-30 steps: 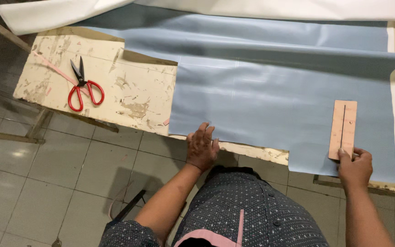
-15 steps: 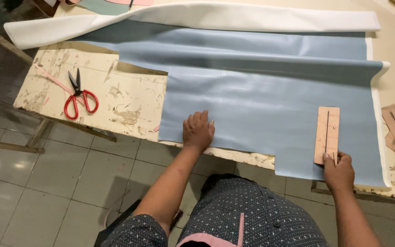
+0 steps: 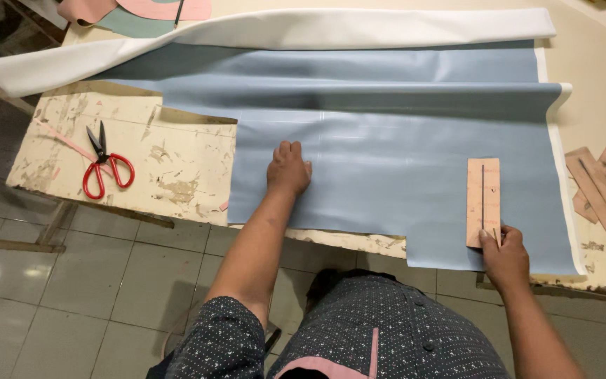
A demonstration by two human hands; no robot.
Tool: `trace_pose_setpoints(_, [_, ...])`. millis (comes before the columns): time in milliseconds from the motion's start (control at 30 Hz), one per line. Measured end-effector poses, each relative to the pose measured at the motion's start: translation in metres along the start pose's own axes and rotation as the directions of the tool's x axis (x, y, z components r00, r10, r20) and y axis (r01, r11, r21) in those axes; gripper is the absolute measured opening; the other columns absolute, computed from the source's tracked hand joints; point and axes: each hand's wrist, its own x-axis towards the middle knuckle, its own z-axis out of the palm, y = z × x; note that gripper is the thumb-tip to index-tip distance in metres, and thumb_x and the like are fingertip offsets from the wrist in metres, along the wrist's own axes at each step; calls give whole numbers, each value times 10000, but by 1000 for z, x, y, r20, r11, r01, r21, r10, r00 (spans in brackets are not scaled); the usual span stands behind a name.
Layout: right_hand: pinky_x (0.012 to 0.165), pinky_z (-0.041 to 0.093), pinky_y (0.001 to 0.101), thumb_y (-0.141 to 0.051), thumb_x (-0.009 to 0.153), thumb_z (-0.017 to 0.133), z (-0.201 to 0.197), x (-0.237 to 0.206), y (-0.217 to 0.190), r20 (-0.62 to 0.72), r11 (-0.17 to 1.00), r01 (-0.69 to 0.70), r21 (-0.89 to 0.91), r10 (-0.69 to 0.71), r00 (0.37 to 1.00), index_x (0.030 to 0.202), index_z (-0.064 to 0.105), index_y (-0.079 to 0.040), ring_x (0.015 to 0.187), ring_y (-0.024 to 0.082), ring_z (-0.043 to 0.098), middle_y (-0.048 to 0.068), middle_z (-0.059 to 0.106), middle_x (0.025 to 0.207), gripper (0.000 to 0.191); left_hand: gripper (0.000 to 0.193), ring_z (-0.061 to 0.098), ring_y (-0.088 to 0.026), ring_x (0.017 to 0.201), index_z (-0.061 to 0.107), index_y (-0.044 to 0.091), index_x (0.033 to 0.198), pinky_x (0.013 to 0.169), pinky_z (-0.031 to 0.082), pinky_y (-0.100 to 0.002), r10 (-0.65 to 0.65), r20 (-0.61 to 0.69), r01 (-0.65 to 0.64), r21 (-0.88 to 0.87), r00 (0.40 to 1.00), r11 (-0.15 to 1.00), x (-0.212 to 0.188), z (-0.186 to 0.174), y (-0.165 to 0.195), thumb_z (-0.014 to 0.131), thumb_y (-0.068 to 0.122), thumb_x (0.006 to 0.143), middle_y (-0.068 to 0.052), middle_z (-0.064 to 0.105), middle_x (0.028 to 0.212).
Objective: The person marks a rectangular area on a light blue fabric using a wooden ruler and a marking tool, then cuts along the marked lines with red-handled scissors. The cut piece is separated from the main fabric roll.
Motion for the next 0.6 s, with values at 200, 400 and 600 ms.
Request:
trace_pose_setpoints(200, [950,513,472,-382,1000,638,2,2,6,14,1000,-6,-8,6,1000,1374,532,57,1095,413,673,281,687,1190,586,661,456,-359,1302,440,112,1453,1001,507,-463,-66,27,68,-48,997,997,9,-1,1,704,338,891,-148,453,1381])
trace_pose_setpoints(400, [934,517,475,-379,1007,623,5,3,9,37,999,-37,-6,38,999,1387,518,53,1075,405,677,283,683,1189,586,669,454,-328,1305,439,143,1455,1028,485,-462,-112,65,117,-72,992,991,14,2,-2,704,360,881,-125,447,1384])
trace_pose_setpoints(600, [934,519,476,-374,1015,615,7,-1,14,43,999,-34,-8,34,999,1388,512,59,1081,390,676,275,680,1204,581,653,434,-318,1339,454,160,1440,1055,468,-450,-128,106,136,-79,986,987,17,5,-7,706,369,875,-109,446,1391])
